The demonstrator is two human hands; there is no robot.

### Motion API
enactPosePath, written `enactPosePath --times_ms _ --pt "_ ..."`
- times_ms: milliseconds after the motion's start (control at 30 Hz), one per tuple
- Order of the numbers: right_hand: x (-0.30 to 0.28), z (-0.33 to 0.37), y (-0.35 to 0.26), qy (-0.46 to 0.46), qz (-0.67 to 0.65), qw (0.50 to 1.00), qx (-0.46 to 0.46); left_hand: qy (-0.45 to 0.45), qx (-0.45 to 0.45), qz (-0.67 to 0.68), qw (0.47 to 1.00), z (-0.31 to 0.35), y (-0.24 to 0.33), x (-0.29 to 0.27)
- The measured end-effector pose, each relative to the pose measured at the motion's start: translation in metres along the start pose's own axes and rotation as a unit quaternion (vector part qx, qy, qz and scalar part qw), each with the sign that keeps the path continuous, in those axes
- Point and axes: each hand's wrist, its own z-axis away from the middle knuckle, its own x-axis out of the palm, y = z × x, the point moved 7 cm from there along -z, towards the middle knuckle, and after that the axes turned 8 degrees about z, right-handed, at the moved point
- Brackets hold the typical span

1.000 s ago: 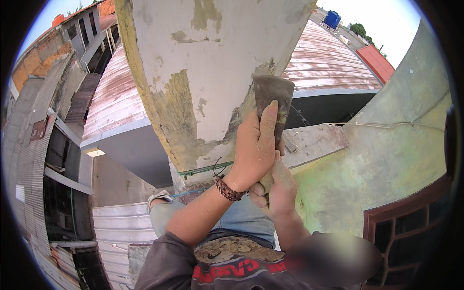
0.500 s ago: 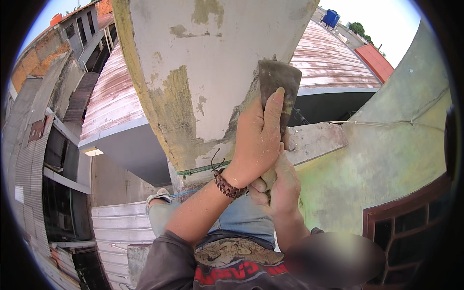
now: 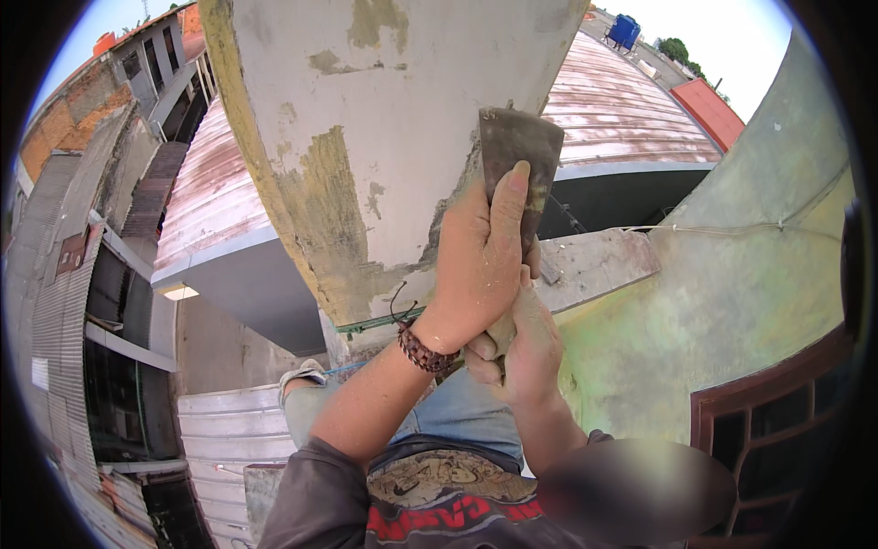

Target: The person scrapes a vertical concrete pillar using a hand scraper, removing loose paint and surface material. The person works on the upper section of the pillar while standing on a scaffold, repeatedly scraping and occasionally wiping the tool.

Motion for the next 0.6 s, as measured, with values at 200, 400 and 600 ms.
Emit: enactPosePath --times_ms 200,400,600 --pt "-0.005 0.007 0.012 0.015 0.018 1.0 0.002 0.003 -0.018 -0.008 1.0 0.002 -0.007 -0.005" --pt "-0.004 0.003 0.004 0.003 0.018 1.0 0.012 -0.013 -0.027 0.019 0.999 -0.004 0.004 0.003" --pt "-0.005 0.004 0.007 0.013 0.01 1.0 0.026 -0.02 -0.038 -0.019 0.999 0.002 -0.013 -0.002"
